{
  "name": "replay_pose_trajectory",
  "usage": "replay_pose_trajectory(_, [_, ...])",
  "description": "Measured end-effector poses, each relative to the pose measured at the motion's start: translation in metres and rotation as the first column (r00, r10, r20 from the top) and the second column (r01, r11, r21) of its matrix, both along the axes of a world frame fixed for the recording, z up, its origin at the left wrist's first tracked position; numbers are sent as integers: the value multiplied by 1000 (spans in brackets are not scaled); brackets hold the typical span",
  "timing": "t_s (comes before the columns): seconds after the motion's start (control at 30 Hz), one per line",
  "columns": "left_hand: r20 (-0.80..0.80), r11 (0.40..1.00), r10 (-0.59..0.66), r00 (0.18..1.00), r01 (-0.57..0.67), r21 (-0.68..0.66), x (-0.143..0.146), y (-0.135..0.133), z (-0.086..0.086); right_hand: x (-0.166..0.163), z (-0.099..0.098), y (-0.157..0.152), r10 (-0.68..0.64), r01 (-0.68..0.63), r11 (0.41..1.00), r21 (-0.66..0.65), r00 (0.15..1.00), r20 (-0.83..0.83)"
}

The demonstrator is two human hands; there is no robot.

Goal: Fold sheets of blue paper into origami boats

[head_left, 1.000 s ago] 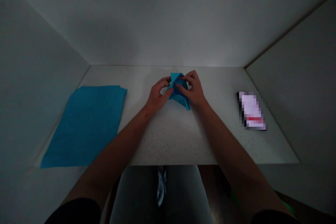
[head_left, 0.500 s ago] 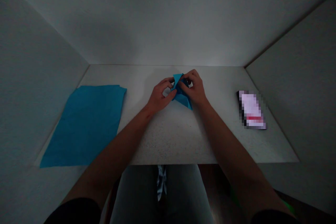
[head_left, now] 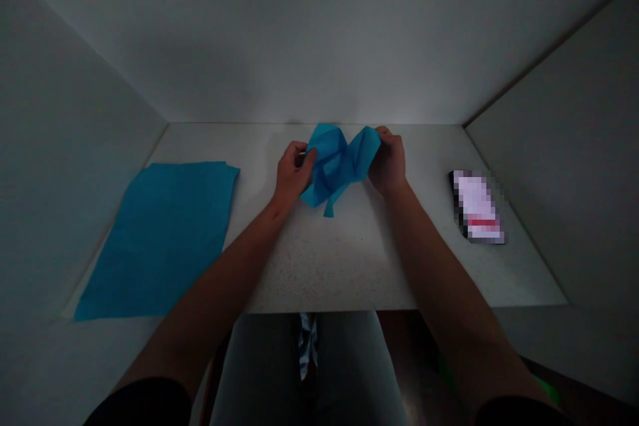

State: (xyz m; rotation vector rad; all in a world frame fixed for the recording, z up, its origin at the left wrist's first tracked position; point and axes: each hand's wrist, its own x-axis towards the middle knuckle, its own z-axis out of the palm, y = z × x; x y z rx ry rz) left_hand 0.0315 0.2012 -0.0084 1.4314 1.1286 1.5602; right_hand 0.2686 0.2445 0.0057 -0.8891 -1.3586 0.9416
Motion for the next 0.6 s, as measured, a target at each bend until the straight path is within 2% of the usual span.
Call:
replay_pose_trajectory(0.13, [26,994,100,995,-100,35,-5,6,-1,13,-6,8,-21,19,999,45,999,36])
replay_pose_trajectory(0.23, [44,994,109,993,-110,26,-10,11,-3,19,-10,12,-36,36,999,-1,999,-11])
replay_pose_trajectory(0.4, [86,1000,17,996,-17,-1,-13,12,-4,26,-15,15,-130,103,984,-148,975,-183])
replay_pose_trajectory(0.5, [174,995,-65,983,77,-64,-14,11,-3,29,-16,16,-102,80,988,-132,981,-168])
replay_pose_trajectory(0.6, [234,989,-55,971,86,-124,-16,12,-5,33,-16,16,-58,51,995,-80,994,-91])
